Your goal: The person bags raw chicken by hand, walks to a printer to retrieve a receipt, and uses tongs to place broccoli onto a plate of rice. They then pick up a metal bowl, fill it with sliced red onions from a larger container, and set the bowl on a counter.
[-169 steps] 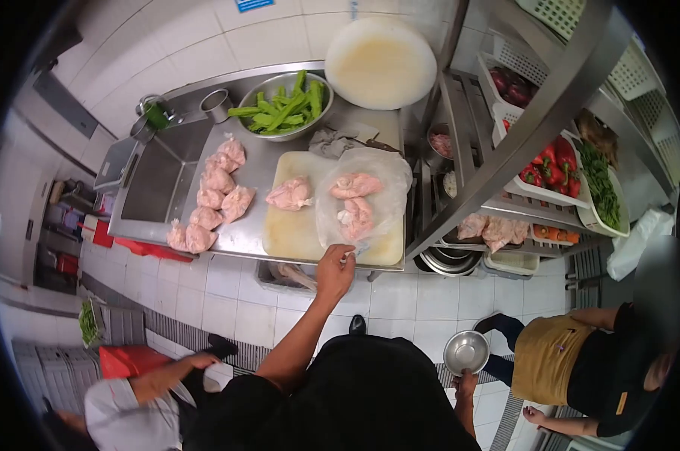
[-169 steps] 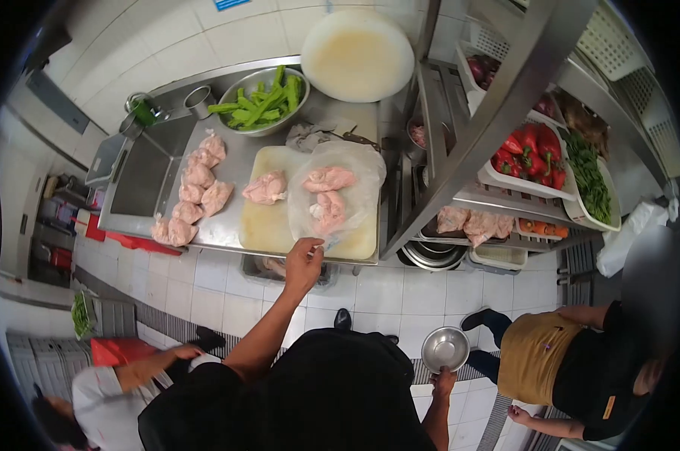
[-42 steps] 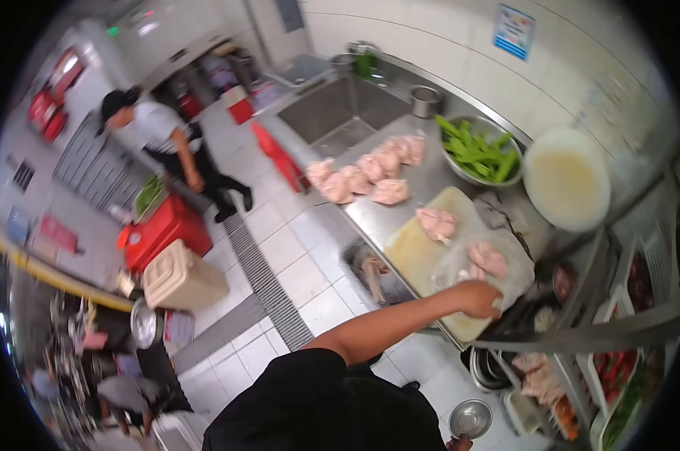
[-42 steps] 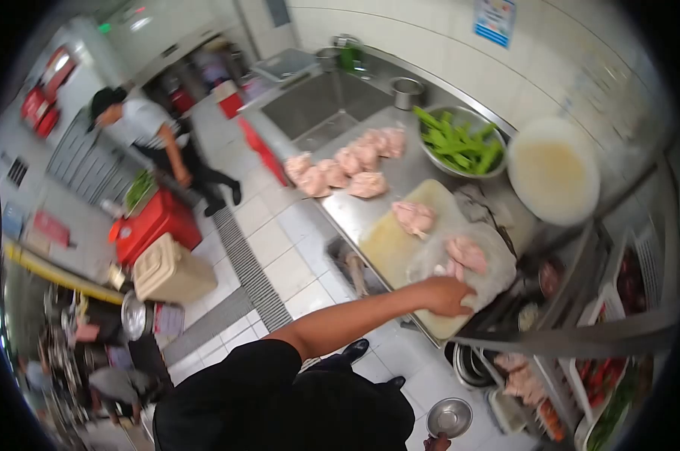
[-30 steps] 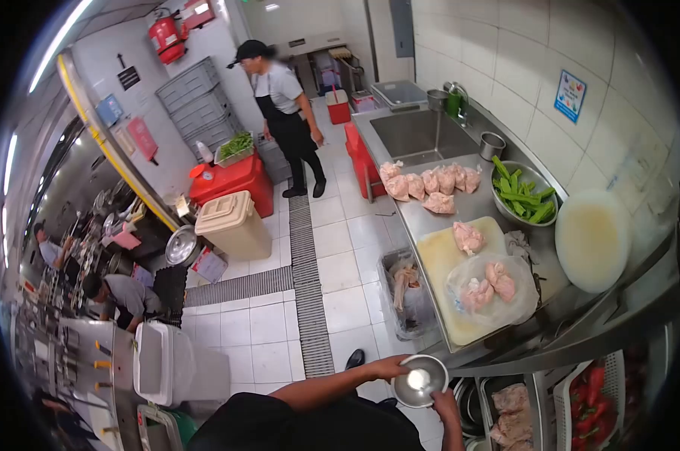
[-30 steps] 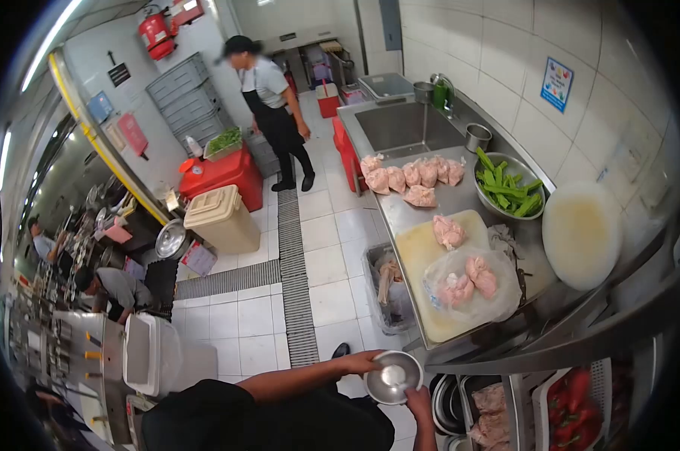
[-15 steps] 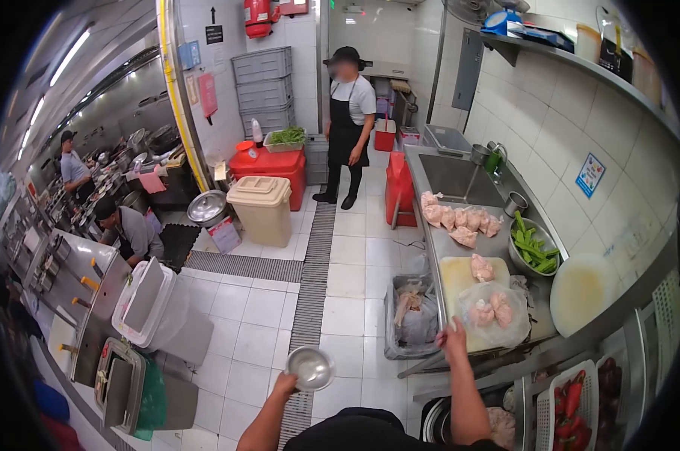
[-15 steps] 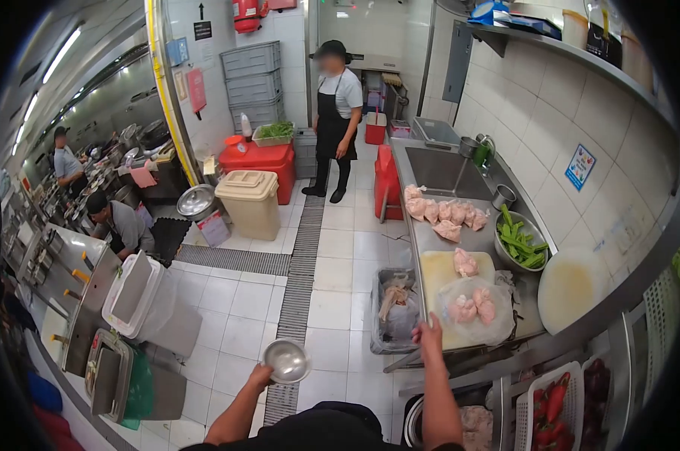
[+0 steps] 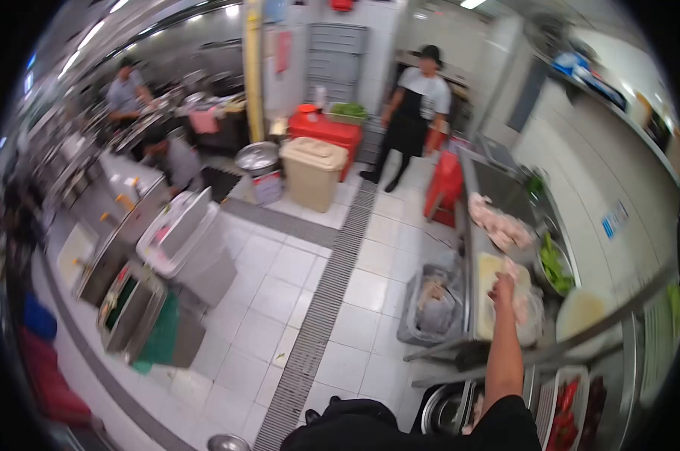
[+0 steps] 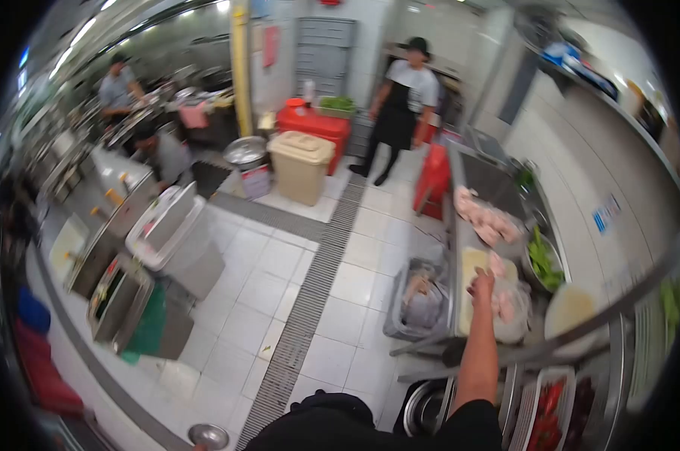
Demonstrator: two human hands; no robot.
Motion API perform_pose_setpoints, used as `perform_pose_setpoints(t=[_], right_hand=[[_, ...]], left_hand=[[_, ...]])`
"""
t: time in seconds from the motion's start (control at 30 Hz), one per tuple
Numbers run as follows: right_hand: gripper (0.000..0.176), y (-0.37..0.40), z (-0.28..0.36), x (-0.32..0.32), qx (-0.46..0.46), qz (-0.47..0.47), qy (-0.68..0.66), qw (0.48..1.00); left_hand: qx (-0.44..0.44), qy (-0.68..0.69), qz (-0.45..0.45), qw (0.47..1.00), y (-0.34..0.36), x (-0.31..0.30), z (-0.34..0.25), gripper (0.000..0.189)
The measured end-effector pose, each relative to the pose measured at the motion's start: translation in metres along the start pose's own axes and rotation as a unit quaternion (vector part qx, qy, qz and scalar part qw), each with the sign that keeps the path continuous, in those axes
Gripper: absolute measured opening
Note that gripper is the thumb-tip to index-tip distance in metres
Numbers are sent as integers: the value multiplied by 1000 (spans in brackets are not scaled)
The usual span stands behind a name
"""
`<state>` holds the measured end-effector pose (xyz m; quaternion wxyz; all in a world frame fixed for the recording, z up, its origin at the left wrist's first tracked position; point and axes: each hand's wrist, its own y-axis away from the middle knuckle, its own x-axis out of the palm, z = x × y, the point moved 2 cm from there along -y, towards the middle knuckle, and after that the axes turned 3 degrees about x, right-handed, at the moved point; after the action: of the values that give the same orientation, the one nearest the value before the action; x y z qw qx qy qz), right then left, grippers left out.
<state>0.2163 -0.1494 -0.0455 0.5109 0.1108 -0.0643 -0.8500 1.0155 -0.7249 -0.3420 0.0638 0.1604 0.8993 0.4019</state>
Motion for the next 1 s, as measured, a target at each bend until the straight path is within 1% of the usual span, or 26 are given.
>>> perform_pose_setpoints(t=[0.07, 0.1, 0.13, 0.17, 0.2, 0.23, 0.27, 0.3, 0.33, 0.37, 0.4, 0.43, 0.47, 0.5, 0.53, 0.6, 0.63, 0.67, 0.7, 0.73, 0.8, 0.83, 0.87, 0.9, 0.93, 1.0], right_hand=[[53, -50, -17, 19, 4, -9, -9, 1000], [45, -59, -24, 45, -12, -33, -10, 999], [37, -66, -41, 63, -22, -63, -13, 998], [37, -148, -102, 64, -13, -38, -6, 999], [22, -134, -188, 131, -69, 217, 17, 974], [14, -120, -240, 158, 71, 301, 9, 951], [18, -55, -257, 193, 204, 378, -1, 903], [22, 24, -271, 222, 102, 349, 226, 904], [28, 84, -301, 243, 111, 428, 220, 869], [29, 142, -330, 268, 133, 494, 282, 812], [31, 202, -348, 283, 158, 553, 307, 758], [35, 277, -338, 284, 164, 559, 332, 742], [37, 330, -346, 290, 201, 582, 334, 714], [40, 368, -357, 289, 238, 602, 336, 684], [40, 391, -360, 289, 232, 612, 342, 674], [43, 424, -369, 291, 204, 630, 414, 624], [45, 425, -380, 291, 176, 596, 391, 679], [43, 417, -402, 294, 165, 553, 370, 728], [41, 424, -402, 292, 158, 489, 351, 783], [38, 430, -402, 293, 178, 453, 351, 800], [30, 460, -395, 295, 201, 423, 388, 794], [28, 479, -396, 299, 184, 428, 411, 784], [28, 499, -401, 307, 183, 435, 416, 777], [28, 522, -406, 316, 184, 441, 419, 772], [28, 548, -414, 328, 186, 442, 422, 769], [32, 609, -424, 358, 184, 521, 380, 741]], left_hand=[[3, 95, -93, 991, 7, -14, 35, 35], [32, 66, -94, 993, -4, -18, 50, 31], [61, 26, -95, 993, -11, -26, 56, 33], [87, -23, -91, 992, -4, -37, 54, 39], [20, 88, -207, 974, 18, -44, 57, 38], [-45, 197, -298, 933, 32, -20, 55, 37], [-61, 189, -315, 928, 37, -23, 64, 36], [-65, 198, -320, 924, 42, -28, 71, 36], [-100, 195, -314, 924, 46, -37, 79, 37], [-132, 196, -309, 921, 52, -43, 85, 39], [-131, 214, -319, 914, 53, -52, 94, 39], [-143, 216, -322, 911, 53, -60, 100, 38], [-156, 218, -323, 908, 53, -71, 105, 37], [-156, 232, -331, 901, 53, -84, 109, 37], [-166, 253, -326, 896, 50, -98, 112, 37], [-175, 266, -332, 888, 45, -132, 110, 38], [-172, 277, -339, 883, 44, -151, 107, 38], [-146, 286, -314, 893, 38, -169, 103, 39], [-120, 296, -290, 902, 31, -186, 100, 40], [-114, 316, -292, 895, 22, -206, 98, 42], [-92, 317, -263, 907, 2, -243, 86, 41], [-87, 381, -256, 884, -11, -256, 74, 42], [-81, 401, -223, 885, -29, -274, 67, 42], [-66, 412, -236, 877, -40, -286, 45, 41], [-60, 392, -236, 887, -45, -294, 11, 40], [-35, 367, -191, 910, -70, -321, -40, 37]])
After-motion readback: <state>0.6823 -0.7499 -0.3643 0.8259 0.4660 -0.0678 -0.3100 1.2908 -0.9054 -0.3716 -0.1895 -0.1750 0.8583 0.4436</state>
